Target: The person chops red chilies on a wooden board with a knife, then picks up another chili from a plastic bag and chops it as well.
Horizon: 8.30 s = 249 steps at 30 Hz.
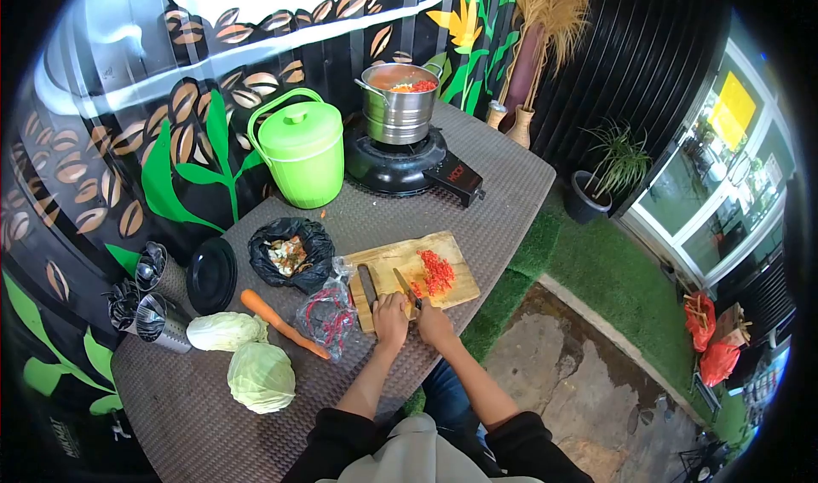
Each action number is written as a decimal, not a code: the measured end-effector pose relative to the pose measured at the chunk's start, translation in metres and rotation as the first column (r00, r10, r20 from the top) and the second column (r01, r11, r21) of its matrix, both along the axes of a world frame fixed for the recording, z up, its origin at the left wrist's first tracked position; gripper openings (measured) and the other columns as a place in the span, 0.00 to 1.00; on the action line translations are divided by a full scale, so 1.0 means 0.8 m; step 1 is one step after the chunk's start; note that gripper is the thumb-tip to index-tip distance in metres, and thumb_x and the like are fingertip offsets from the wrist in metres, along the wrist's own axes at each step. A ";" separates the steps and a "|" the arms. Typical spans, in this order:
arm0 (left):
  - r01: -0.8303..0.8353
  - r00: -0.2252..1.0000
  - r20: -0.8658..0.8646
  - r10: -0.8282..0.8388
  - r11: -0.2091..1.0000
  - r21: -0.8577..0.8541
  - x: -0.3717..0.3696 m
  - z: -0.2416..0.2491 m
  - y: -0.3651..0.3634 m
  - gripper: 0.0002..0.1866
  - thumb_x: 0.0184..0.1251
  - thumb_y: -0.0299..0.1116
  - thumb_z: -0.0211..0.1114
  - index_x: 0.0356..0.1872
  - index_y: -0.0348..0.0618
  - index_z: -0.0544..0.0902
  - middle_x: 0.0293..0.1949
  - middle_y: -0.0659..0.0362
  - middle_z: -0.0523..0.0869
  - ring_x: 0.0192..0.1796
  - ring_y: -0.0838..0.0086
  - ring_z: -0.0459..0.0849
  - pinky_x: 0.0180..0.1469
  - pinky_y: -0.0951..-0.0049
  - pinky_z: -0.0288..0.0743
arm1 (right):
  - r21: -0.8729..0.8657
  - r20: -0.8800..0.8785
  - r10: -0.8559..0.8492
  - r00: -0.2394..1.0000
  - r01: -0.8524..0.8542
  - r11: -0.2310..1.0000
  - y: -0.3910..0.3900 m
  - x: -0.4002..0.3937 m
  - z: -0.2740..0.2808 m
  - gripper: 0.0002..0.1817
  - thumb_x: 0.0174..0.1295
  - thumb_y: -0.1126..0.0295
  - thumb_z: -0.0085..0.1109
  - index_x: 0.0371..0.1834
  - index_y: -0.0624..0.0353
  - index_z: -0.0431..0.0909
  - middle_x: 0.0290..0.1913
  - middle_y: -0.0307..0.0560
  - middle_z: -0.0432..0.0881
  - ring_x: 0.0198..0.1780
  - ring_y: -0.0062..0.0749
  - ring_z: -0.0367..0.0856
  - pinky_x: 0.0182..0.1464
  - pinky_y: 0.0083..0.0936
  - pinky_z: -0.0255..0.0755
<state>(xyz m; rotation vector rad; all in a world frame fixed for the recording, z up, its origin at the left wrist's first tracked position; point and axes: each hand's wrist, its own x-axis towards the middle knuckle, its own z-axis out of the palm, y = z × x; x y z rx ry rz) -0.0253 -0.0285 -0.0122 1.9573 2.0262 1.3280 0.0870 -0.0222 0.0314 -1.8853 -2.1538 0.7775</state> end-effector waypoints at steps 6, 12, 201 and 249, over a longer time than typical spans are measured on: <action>0.007 1.000 0.005 -0.007 1.000 -0.010 0.000 -0.006 0.002 0.04 0.55 0.24 0.57 0.24 0.44 0.72 0.26 0.57 0.79 0.36 0.61 0.75 0.40 0.64 0.64 | -0.028 0.009 -0.089 0.996 0.089 0.996 -0.022 -0.014 -0.004 0.15 0.67 0.60 0.45 0.45 0.63 0.64 0.37 0.70 0.80 0.43 0.63 0.80 0.45 0.52 0.73; 0.014 0.998 0.056 -0.014 1.000 -0.001 -0.001 -0.002 -0.002 0.03 0.61 0.27 0.56 0.27 0.42 0.74 0.29 0.56 0.81 0.38 0.60 0.76 0.43 0.62 0.66 | -0.038 0.024 0.033 0.999 -0.032 0.999 0.004 0.006 0.012 0.15 0.67 0.60 0.44 0.45 0.62 0.64 0.37 0.69 0.80 0.43 0.62 0.81 0.44 0.52 0.73; 0.352 0.545 0.803 -0.241 0.935 0.041 -0.145 0.097 -0.076 0.09 0.62 0.24 0.64 0.42 0.34 0.84 0.35 0.60 0.85 0.36 0.82 0.80 0.39 0.82 0.75 | 0.492 -0.484 0.579 0.656 -0.344 0.800 0.001 -0.065 0.080 0.11 0.63 0.73 0.54 0.47 0.63 0.78 0.40 0.51 0.80 0.38 0.35 0.80 0.39 0.27 0.73; -0.013 0.096 0.994 -0.048 0.999 0.050 -0.051 0.066 -0.049 0.11 0.64 0.26 0.63 0.46 0.33 0.82 0.35 0.59 0.84 0.34 0.81 0.81 0.37 0.78 0.81 | 0.514 -0.493 0.275 0.825 0.022 0.858 0.023 -0.069 0.052 0.06 0.52 0.70 0.65 0.27 0.62 0.85 0.26 0.51 0.82 0.28 0.38 0.79 0.33 0.30 0.69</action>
